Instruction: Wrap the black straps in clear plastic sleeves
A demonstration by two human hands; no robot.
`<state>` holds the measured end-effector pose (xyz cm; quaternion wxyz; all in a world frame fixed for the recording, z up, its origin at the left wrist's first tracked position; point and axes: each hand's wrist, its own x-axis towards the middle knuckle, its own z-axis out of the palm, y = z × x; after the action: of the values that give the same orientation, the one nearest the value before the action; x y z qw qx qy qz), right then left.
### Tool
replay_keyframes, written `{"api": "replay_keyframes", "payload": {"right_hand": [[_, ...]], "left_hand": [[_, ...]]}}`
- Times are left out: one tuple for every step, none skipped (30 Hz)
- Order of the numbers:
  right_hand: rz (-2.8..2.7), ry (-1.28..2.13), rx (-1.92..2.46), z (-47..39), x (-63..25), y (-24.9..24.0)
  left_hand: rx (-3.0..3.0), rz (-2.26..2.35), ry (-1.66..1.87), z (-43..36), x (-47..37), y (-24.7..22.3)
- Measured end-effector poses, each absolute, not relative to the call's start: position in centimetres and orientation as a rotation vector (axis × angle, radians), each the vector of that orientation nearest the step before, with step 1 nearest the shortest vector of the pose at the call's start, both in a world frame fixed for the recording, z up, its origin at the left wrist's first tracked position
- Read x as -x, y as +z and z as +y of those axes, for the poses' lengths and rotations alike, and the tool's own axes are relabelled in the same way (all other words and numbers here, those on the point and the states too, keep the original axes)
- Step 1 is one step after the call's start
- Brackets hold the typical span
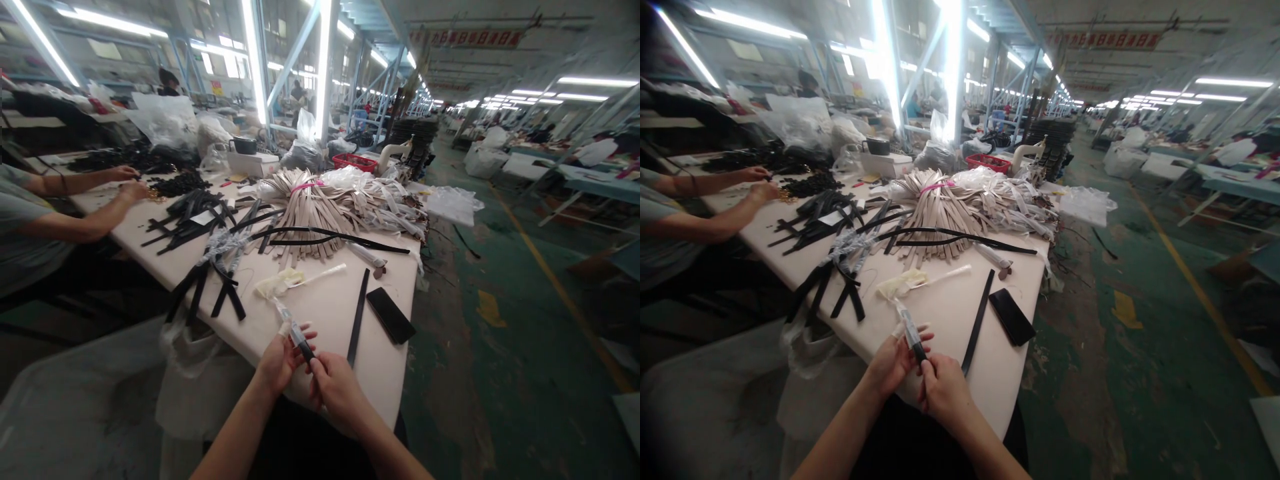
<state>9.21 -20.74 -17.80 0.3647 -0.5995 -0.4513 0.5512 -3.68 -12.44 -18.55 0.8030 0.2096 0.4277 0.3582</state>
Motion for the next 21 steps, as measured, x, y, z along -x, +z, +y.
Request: {"api": "replay_keyframes", "payload": {"right_hand": [[-1.145, 1.431, 1.548, -21.1, -9.2, -18.0], [-1.131, 1.441, 1.552, -21.3, -9.3, -18.1], [-1.118, 1.442, 1.553, -21.4, -9.3, -18.2], [-1.106, 1.429, 1.553, -21.4, -9.4, -18.2], [-1.1, 1.406, 1.555, -21.4, -9.6, -18.2], [-1.1, 1.38, 1.56, -21.4, -9.8, -18.0], [-1.102, 1.354, 1.567, -21.4, -10.1, -17.9], [-1.114, 1.327, 1.572, -21.5, -10.4, -17.6], [-1.147, 1.298, 1.572, -21.6, -10.7, -17.4], [-1.201, 1.268, 1.569, -21.8, -11.0, -17.1], [-1.267, 1.238, 1.57, -22.0, -11.3, -16.9], [-1.334, 1.216, 1.582, -22.1, -11.5, -16.8], [-1.395, 1.205, 1.607, -22.2, -11.6, -16.7], [-1.434, 1.202, 1.643, -22.1, -11.6, -16.7], [-1.446, 1.204, 1.683, -21.8, -11.5, -16.8], [-1.44, 1.206, 1.713, -21.5, -11.4, -16.9], [-1.428, 1.208, 1.721, -21.0, -11.3, -17.0], [-1.416, 1.218, 1.707, -20.5, -11.2, -17.1], [-1.407, 1.245, 1.673, -20.1, -11.1, -17.1], [-1.4, 1.291, 1.631, -19.8, -11.1, -17.2], [-1.393, 1.349, 1.591, -19.7, -11.2, -17.2]], "left_hand": [[-0.446, 0.929, 0.801, -12.5, 3.2, -18.6], [-0.459, 0.95, 0.839, -12.8, 2.6, -18.7], [-0.482, 0.973, 0.872, -13.4, 1.9, -18.9], [-0.506, 0.99, 0.894, -14.1, 1.1, -19.0], [-0.526, 1.001, 0.896, -14.9, 0.4, -19.2], [-0.539, 1.011, 0.882, -15.8, -0.2, -19.4], [-0.543, 1.016, 0.853, -16.4, -0.7, -19.5], [-0.539, 1.016, 0.825, -16.8, -0.9, -19.5], [-0.53, 1.01, 0.82, -16.9, -0.9, -19.4], [-0.518, 1.001, 0.851, -16.8, -0.7, -19.3], [-0.509, 0.989, 0.914, -16.4, -0.5, -19.1], [-0.503, 0.976, 0.996, -16.0, -0.2, -18.9], [-0.502, 0.968, 1.07, -15.6, 0.0, -18.8], [-0.504, 0.965, 1.118, -15.3, 0.1, -18.8], [-0.508, 0.965, 1.123, -15.3, 0.1, -18.9], [-0.508, 0.973, 1.095, -15.4, 0.0, -19.0], [-0.505, 0.981, 1.049, -15.6, -0.2, -19.2], [-0.5, 0.988, 0.997, -15.9, -0.4, -19.4], [-0.498, 0.989, 0.959, -16.0, -0.5, -19.5], [-0.498, 0.985, 0.949, -16.0, -0.4, -19.6], [-0.502, 0.979, 0.966, -15.8, -0.2, -19.5]]}}
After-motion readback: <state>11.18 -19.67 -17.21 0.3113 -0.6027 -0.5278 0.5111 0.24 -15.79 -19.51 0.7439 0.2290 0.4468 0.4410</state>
